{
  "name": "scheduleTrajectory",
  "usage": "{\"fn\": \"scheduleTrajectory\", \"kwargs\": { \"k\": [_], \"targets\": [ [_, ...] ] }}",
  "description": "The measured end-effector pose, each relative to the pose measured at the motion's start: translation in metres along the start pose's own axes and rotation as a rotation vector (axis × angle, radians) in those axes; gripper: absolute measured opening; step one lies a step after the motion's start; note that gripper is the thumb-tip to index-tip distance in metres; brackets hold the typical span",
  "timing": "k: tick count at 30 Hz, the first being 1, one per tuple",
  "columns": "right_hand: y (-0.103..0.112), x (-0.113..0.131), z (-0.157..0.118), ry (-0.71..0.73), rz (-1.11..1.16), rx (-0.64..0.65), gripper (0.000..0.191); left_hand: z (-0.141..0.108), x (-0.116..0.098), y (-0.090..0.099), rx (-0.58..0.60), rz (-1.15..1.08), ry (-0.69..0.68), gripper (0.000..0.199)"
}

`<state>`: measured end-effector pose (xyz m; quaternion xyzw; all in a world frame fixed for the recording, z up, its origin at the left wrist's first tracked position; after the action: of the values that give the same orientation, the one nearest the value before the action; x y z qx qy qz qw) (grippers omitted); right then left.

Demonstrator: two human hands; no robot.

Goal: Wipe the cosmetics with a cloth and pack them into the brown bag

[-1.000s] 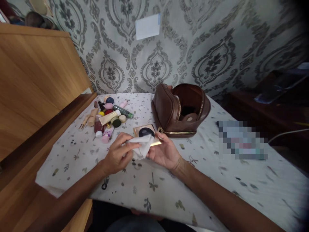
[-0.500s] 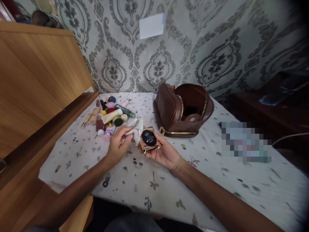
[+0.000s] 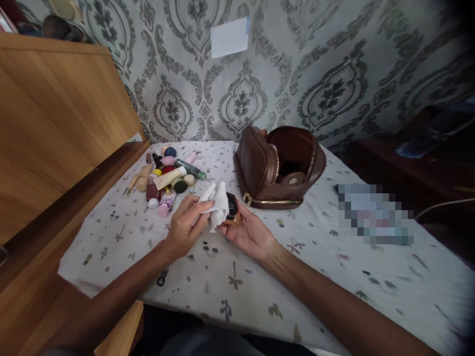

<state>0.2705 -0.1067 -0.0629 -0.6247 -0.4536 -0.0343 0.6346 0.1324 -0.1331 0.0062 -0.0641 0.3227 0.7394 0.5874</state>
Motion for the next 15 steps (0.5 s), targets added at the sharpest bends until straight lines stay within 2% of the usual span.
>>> {"fn": "scheduleTrajectory", "kwargs": {
  "k": [7,11,15],
  "targets": [
    [0.01,0.0,0.005,0.077,0.042,-0.101,0.014,-0.002,-0.008,-0.003,0.066,0.052,-0.096,0.027],
    [0.01,-0.002,0.002,0.09,0.059,-0.081,0.021,0.006,-0.007,0.004,0.012,0.115,-0.12,0.028],
    [0.005,-0.003,0.0,0.051,0.017,-0.037,0.017,0.012,-0.008,0.007,-0.015,0.169,-0.155,0.028]
  ]
}}
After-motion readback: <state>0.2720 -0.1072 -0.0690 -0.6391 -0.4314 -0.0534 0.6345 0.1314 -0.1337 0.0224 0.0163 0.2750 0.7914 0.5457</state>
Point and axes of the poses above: each hand's wrist, its own z-axis towards the middle knuckle, its own y-axis out of the back of the hand, x = y × z, the point moved 5 cm from there along z, towards the middle knuckle, and after that the axes turned 14 degrees about -z, right-handed, at the moved point
